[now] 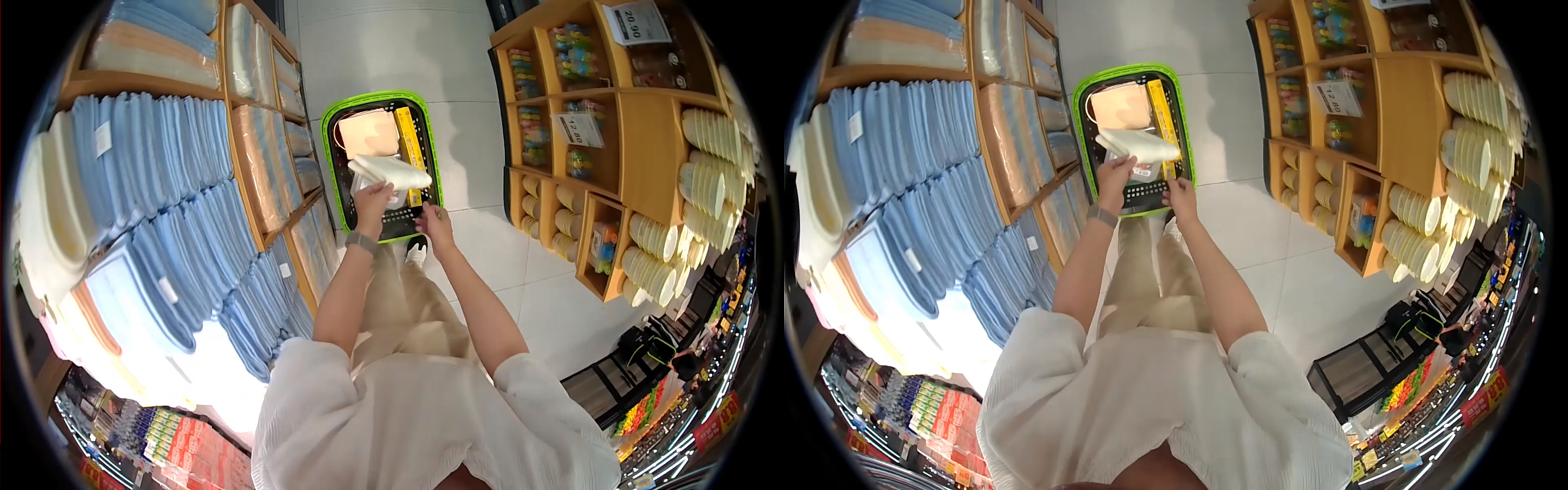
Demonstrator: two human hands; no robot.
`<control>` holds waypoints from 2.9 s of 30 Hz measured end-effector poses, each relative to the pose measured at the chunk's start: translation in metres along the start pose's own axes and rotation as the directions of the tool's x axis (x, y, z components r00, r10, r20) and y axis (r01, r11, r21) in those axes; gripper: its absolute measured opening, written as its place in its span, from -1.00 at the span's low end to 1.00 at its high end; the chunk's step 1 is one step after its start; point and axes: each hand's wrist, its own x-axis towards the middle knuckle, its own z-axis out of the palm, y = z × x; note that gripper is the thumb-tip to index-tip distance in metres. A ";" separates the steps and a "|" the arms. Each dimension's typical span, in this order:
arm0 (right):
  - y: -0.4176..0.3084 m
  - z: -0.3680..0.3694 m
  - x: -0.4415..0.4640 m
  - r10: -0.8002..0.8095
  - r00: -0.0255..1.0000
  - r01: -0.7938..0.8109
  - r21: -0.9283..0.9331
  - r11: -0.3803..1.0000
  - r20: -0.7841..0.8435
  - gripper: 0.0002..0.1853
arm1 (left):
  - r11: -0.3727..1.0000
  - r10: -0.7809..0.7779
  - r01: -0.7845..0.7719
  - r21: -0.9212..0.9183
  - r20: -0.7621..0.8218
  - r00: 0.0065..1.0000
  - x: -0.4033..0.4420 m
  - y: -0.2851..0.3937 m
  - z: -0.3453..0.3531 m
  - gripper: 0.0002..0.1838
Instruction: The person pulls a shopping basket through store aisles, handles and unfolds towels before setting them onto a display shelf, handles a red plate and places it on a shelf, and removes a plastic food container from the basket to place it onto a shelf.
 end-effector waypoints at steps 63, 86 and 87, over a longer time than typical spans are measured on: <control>0.025 -0.036 -0.540 -0.559 0.707 0.431 0.362 0.826 0.434 -0.54 | 0.480 0.857 -0.816 0.322 0.025 0.514 -0.558 0.037 -0.217 -0.47; 0.001 -0.036 -0.545 -0.837 0.513 0.743 0.390 0.544 0.190 -0.64 | -0.313 0.888 -0.857 0.410 0.446 -0.111 -0.612 0.081 -0.173 -0.85; -0.002 -0.035 -0.547 -0.829 0.523 0.715 0.427 0.553 0.198 -0.64 | -0.330 0.851 -0.880 0.342 0.510 -0.121 -0.604 0.075 -0.170 -0.84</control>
